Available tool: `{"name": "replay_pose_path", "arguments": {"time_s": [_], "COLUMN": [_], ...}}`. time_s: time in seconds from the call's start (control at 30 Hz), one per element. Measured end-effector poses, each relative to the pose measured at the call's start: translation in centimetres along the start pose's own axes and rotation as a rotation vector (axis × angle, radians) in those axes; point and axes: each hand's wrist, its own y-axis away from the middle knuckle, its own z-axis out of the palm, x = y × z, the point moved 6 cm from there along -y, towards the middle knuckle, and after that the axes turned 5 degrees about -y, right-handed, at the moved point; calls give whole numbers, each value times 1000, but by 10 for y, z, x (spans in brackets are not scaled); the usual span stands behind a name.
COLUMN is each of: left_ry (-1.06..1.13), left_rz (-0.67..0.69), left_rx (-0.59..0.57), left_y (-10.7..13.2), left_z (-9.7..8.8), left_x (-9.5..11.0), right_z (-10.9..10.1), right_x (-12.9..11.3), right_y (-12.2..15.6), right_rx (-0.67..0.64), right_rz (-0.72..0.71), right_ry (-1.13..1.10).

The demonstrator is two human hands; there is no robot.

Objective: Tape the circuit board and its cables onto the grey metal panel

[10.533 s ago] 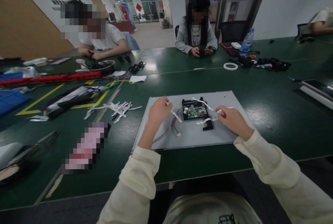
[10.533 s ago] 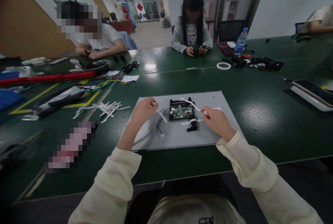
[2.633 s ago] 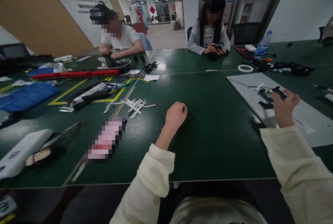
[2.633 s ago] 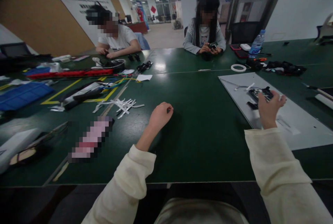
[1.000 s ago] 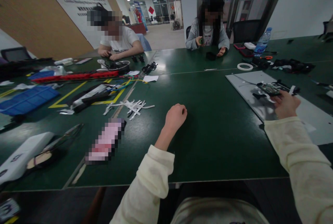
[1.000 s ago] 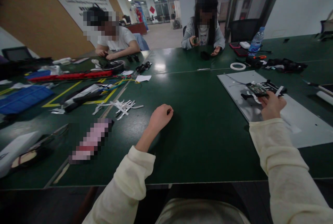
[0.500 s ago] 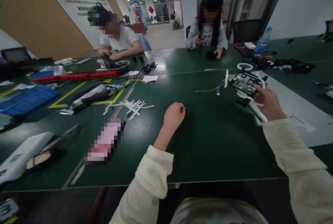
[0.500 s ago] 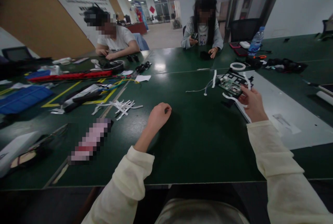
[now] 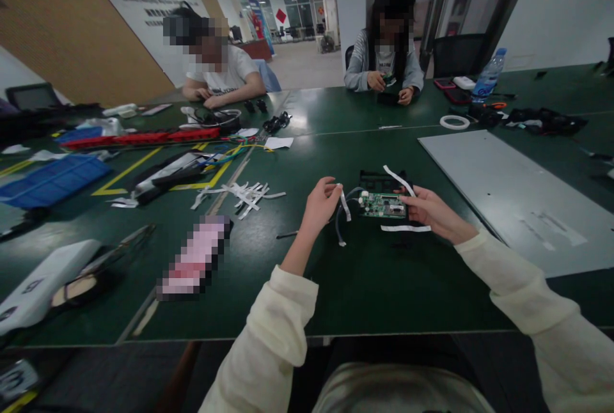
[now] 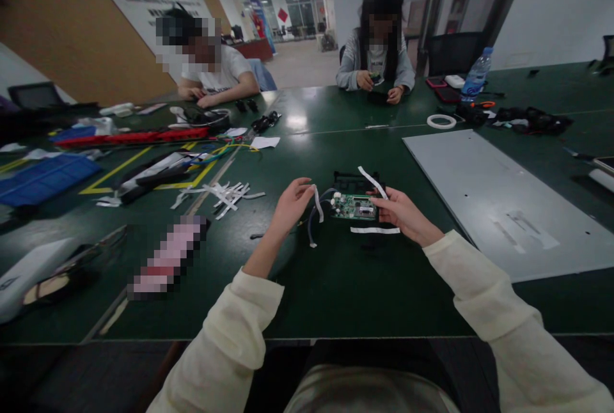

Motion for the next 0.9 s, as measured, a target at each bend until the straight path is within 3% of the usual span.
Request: {"name": "replay_pose_path", "arguments": {"time_s": [0.1, 0.17, 0.37, 0.73, 0.9], "left_ry": [236, 324, 375, 595, 614], "left_rz": [-90, -90, -50, -66, -80], "left_rx": [-120, -132, -74, -143, -161], "left_y": [-1, 0, 1, 7, 6], "left_z": [7, 6, -1, -9, -7], "left_x": [-7, -5, 2, 24, 21], "right_z": [-1, -3, -6, -4, -11], "right_x": [3, 4, 10, 9, 5], "right_y": [0, 0, -3, -3, -5], "right_rx": [-14, -3, 20, 53, 117], "right_rz": [2, 4, 15, 10, -72], "right_ry": [-11, -17, 5, 52, 249]}}
